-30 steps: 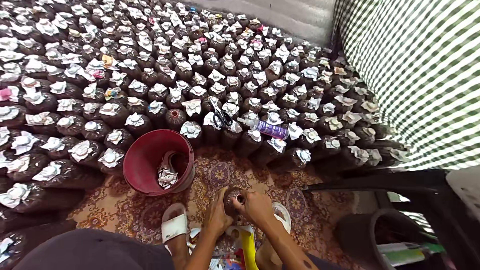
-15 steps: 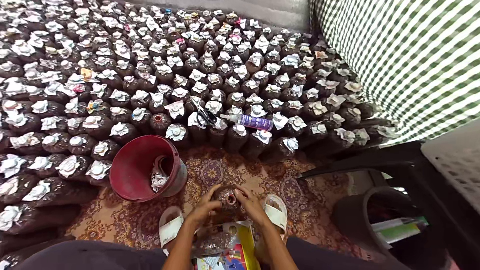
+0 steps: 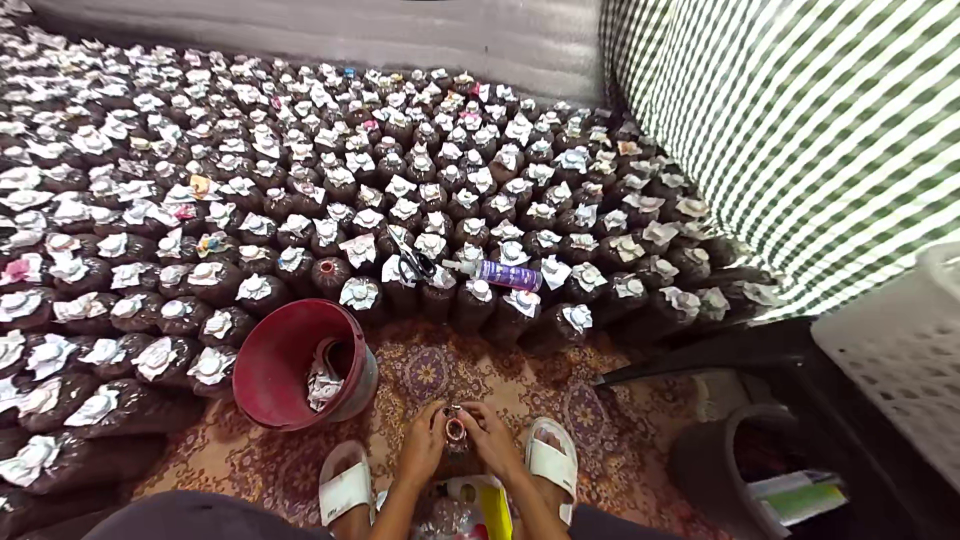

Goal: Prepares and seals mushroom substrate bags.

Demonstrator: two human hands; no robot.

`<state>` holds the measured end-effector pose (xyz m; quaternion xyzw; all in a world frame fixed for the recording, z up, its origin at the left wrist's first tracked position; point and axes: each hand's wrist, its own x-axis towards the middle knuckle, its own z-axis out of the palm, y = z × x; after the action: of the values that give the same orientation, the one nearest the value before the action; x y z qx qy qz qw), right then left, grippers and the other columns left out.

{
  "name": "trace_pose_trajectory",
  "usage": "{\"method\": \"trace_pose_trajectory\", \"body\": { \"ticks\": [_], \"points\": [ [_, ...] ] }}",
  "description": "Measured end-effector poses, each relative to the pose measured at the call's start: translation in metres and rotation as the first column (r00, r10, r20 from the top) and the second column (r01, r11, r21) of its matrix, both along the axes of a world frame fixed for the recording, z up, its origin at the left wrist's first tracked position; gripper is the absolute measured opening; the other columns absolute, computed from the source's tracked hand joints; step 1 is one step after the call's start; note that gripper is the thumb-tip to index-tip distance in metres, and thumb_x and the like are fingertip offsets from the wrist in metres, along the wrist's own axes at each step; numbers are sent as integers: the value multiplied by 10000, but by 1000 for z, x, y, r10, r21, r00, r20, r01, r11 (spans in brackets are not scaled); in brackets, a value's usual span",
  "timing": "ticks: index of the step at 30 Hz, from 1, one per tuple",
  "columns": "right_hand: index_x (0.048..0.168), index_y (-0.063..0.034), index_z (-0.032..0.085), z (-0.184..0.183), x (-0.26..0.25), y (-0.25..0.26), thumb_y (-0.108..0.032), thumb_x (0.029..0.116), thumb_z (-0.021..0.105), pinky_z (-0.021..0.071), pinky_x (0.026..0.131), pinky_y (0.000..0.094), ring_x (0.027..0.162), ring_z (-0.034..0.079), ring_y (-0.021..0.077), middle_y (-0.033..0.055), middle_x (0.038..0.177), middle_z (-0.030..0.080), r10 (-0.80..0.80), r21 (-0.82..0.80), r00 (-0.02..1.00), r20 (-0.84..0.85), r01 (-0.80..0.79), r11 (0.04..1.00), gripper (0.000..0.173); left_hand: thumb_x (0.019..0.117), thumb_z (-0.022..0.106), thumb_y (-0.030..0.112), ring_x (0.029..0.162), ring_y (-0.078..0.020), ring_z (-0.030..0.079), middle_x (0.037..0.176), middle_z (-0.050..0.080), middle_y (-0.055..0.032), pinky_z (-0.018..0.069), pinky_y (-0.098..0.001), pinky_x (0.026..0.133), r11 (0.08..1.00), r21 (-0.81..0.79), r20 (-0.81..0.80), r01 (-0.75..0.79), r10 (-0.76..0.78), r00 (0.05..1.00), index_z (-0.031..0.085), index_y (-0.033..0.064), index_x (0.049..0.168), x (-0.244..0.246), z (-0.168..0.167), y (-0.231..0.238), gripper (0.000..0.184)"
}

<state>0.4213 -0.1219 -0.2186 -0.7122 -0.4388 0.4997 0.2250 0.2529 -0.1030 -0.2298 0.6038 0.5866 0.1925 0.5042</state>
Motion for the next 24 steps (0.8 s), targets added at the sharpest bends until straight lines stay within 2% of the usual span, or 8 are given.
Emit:
{"method": "trace_pose_trajectory", "body": {
  "ticks": [2,6,10,14,16,19,21,24],
  "points": [
    [1448,-135,589,2,8,9,-460,1028,571,464,1095,498,1296,579,305,175,1410,598,-12,-45,995,-97,7,999,531,1082,440,342,1363,-246,541,1471,567,-147,412,-457,1160,995,-96,117,-32,43,992,544,77,1470,-6,-5,-1,481],
    [1402,-139,642,2,1,-3,-436,1055,536,417,1148,477,1353,541,278,157,1442,585,-81,-42,996,-46,79,996,469,1066,463,334,1482,-267,394,1635,351,-162,354,-461,1200,973,-205,208,-103,146,967,328,97,1602,-3,-6,-29,601],
    [1581,-87,382,0,-21,-32,-398,1086,468,380,1179,510,1466,417,305,184,1627,359,-227,-45,963,-147,223,974,591,1084,423,194,1386,-275,521,1514,517,-187,405,-438,1165,974,-25,157,-226,227,961,480,35,1510,6,-7,-35,457],
    [1552,-16,407,-6,-36,-38,-287,1108,418,333,1217,466,1458,431,323,228,1579,422,-250,76,968,-21,251,965,521,1080,459,187,1334,-203,580,1455,598,-120,429,-394,1150,977,28,131,-212,207,970,562,59,1456,4,-13,-31,411],
    [1564,-48,400,3,-24,-29,-293,1114,417,378,1181,468,1421,479,309,215,1550,465,-222,12,973,-65,223,975,512,1071,498,242,1339,-197,571,1462,588,-122,430,-393,1148,979,-50,204,-195,201,958,549,68,1468,0,-16,-23,436],
    [1572,-122,399,10,-6,-22,-318,1088,506,546,968,526,1283,588,327,195,1518,494,-299,-108,919,-256,281,954,532,1025,588,323,1409,-221,493,1566,471,-128,428,-432,1149,963,-233,350,-137,215,912,427,101,1558,-7,-22,-17,599],
    [1586,-123,349,7,-1,-31,-259,1060,557,563,955,534,1300,577,330,182,1562,441,-345,-168,859,-379,303,938,582,986,641,353,1420,-262,473,1602,412,-141,461,-488,1104,948,-292,353,-126,229,907,342,128,1604,-10,-22,-25,722],
    [1618,-141,285,5,-4,-35,-240,1067,553,572,954,521,1299,582,340,191,1585,407,-343,-209,849,-402,279,937,621,1008,620,315,1439,-229,462,1597,424,-154,399,-417,1178,974,-203,319,-98,161,934,341,76,1597,-15,-22,-26,694]
  ]
}}
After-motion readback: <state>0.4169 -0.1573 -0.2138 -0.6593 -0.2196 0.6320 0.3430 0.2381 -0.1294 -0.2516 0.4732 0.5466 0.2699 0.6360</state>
